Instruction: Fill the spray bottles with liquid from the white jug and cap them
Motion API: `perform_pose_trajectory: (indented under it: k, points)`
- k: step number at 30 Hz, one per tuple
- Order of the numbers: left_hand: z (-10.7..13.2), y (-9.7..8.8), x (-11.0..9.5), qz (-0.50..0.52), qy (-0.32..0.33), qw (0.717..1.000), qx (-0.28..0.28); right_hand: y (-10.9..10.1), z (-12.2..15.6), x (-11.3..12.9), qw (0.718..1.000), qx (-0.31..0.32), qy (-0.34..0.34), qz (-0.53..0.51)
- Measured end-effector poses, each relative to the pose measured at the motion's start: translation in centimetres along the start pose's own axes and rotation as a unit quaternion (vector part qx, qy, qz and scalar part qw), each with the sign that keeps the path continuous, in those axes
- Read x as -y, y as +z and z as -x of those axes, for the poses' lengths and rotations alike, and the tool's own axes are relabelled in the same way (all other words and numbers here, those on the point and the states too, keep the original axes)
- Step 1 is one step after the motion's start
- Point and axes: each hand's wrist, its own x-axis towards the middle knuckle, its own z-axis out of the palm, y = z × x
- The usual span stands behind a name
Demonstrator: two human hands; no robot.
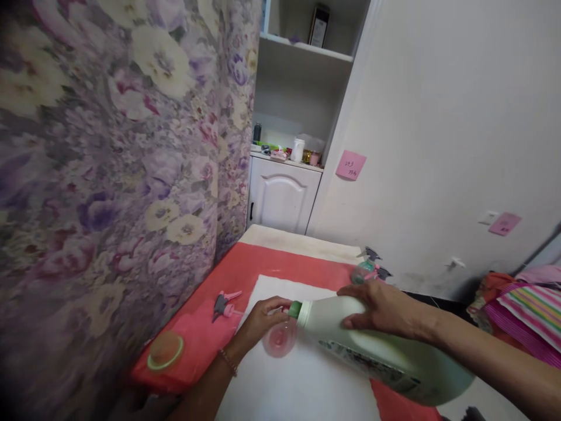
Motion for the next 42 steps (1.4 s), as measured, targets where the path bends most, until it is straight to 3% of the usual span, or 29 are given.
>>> perform_pose_trajectory:
  k: [4, 9, 19, 30, 42]
  points:
    - [0.0, 0.0, 0.0, -0.001, 0.001, 1.000, 0.001, -0.2, 0.1, 0.3, 1.000, -0.007, 0.002, 0.003]
    - [-0.1, 0.0, 0.0, -0.003, 0.001, 1.000, 0.004, -0.8, 0.2, 1.4, 0.999, 0.043, 0.012, 0.026]
    - [-0.2, 0.0, 0.2, -0.011, 0.001, 1.000, 0.007, -1.3, 0.1, 1.9, 0.997, 0.067, 0.007, 0.040]
    - [-0.3, -0.1, 0.9, 0.002, 0.000, 1.000, 0.015, -1.6, -0.2, 2.1, 0.996, 0.068, -0.009, 0.062]
    - [-0.1, 0.0, 0.0, -0.006, -0.001, 1.000, 0.010, -2.0, -0.1, 2.7, 0.993, 0.078, 0.002, 0.084]
